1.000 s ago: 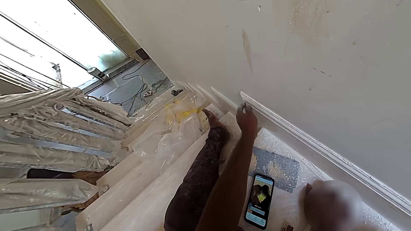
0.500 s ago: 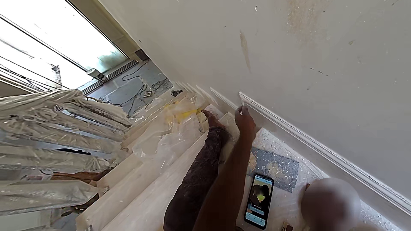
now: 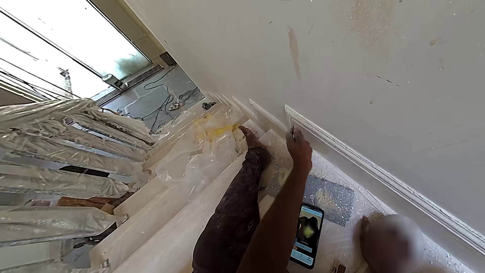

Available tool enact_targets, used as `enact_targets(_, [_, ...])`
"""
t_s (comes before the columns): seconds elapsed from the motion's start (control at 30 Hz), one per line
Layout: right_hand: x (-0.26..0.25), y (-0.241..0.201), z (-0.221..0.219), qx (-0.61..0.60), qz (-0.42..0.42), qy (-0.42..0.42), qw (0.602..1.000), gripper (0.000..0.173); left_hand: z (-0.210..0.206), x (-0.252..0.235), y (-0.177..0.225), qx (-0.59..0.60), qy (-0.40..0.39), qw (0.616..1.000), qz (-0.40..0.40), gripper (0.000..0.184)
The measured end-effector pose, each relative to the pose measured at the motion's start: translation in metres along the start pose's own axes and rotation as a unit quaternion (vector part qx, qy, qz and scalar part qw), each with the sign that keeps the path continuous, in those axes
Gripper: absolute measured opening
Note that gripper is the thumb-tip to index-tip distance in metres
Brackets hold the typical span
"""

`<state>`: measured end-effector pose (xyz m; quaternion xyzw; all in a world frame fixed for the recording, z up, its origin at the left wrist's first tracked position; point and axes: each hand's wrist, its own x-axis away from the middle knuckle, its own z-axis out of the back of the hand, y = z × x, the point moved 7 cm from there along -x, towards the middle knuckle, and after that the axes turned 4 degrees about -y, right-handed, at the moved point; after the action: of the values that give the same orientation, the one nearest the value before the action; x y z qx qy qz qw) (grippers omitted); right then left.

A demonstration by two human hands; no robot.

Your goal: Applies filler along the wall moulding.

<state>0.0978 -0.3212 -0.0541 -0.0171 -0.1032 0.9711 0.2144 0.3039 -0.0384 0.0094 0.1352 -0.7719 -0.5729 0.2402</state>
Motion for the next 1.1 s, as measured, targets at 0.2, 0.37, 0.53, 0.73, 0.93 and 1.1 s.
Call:
enact_targets(0.2, [0.001, 0.001, -0.001, 0.005, -0.005, -0.003, 1.0, 0.071, -0.006, -0.018, 0.001, 0.015, 0.0, 1.0, -0.019, 0.036])
enact_targets(0.37, [0.0, 0.0, -0.002, 0.009, -0.004, -0.006, 1.0, 0.072, -0.005, -0.036, 0.028, 0.024, 0.002, 0.999, -0.026, 0.037])
enact_targets(0.53, [-0.001, 0.0, 0.0, 0.007, 0.0, 0.007, 1.0, 0.072, -0.007, 0.012, -0.011, 0.029, -0.037, 0.999, 0.002, 0.037])
enact_targets(0.73, [-0.002, 0.001, -0.001, 0.008, -0.002, 0.001, 1.0, 0.073, -0.007, -0.028, 0.002, 0.062, -0.005, 0.998, 0.018, 0.033])
enact_targets(0.93, [-0.001, 0.001, -0.002, 0.01, -0.005, -0.001, 1.0, 0.073, -0.013, 0.003, -0.015, 0.042, -0.043, 0.998, 0.006, 0.034])
enact_targets(1.1, [-0.001, 0.001, -0.002, 0.012, -0.006, -0.003, 1.0, 0.072, -0.011, -0.024, 0.007, 0.047, 0.009, 0.998, 0.047, 0.035])
